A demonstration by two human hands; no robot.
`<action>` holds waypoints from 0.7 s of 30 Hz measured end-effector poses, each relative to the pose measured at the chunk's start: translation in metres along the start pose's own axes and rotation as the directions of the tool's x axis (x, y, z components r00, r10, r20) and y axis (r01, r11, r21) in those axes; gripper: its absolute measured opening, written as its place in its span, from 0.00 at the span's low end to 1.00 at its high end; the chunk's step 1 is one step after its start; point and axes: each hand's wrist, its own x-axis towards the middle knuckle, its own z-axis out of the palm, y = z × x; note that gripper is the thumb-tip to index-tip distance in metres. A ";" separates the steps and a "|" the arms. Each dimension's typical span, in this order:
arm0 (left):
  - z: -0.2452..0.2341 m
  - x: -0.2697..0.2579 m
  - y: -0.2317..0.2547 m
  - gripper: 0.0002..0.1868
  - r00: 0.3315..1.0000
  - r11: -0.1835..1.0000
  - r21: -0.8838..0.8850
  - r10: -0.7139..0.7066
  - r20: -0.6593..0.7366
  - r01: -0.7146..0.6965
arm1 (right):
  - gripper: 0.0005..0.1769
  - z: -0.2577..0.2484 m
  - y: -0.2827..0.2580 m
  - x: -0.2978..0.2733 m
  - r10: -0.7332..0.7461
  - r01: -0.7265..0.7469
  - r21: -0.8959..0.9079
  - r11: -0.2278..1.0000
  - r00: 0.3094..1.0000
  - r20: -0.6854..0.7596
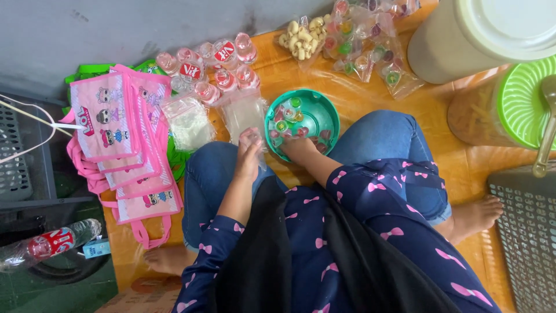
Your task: Packing small jelly cups and snacks into plastic bags for distribution.
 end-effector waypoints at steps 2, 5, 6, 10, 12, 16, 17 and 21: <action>0.001 0.002 -0.002 0.30 0.999 0.999 0.040 0.020 0.035 -0.022 | 0.09 -0.024 -0.005 -0.009 0.031 -0.036 -0.085 0.996 0.998 -0.060; 0.007 0.000 -0.005 0.33 0.993 0.990 0.124 0.059 0.100 -0.071 | 0.15 -0.091 -0.002 -0.016 0.221 -0.227 0.069 0.972 0.972 0.086; 0.009 -0.001 -0.006 0.35 0.989 0.981 0.167 0.078 0.128 -0.099 | 0.28 -0.119 0.001 -0.018 0.316 -0.404 0.261 0.876 0.893 0.322; 0.014 -0.008 0.004 0.47 0.986 0.932 0.334 0.098 0.134 -0.138 | 0.26 -0.130 0.022 -0.012 0.374 -0.384 0.631 0.675 0.914 0.156; 0.018 -0.012 0.010 0.52 0.975 0.874 0.444 0.129 0.182 -0.199 | 0.25 -0.147 0.017 -0.020 0.424 -0.057 0.901 0.430 0.894 -0.146; 0.017 -0.009 0.004 0.48 0.962 0.866 0.443 0.134 0.239 -0.230 | 0.25 -0.203 -0.025 -0.031 0.365 0.119 0.879 0.462 0.878 -0.311; 0.016 -0.008 0.000 0.46 0.961 0.866 0.440 0.141 0.239 -0.236 | 0.22 -0.198 -0.027 -0.030 0.309 0.161 0.864 0.477 0.890 -0.336; 0.014 -0.001 -0.011 0.34 0.972 0.915 0.347 0.149 0.181 -0.205 | 0.15 -0.201 -0.022 -0.029 0.345 0.138 0.889 0.436 0.887 -0.307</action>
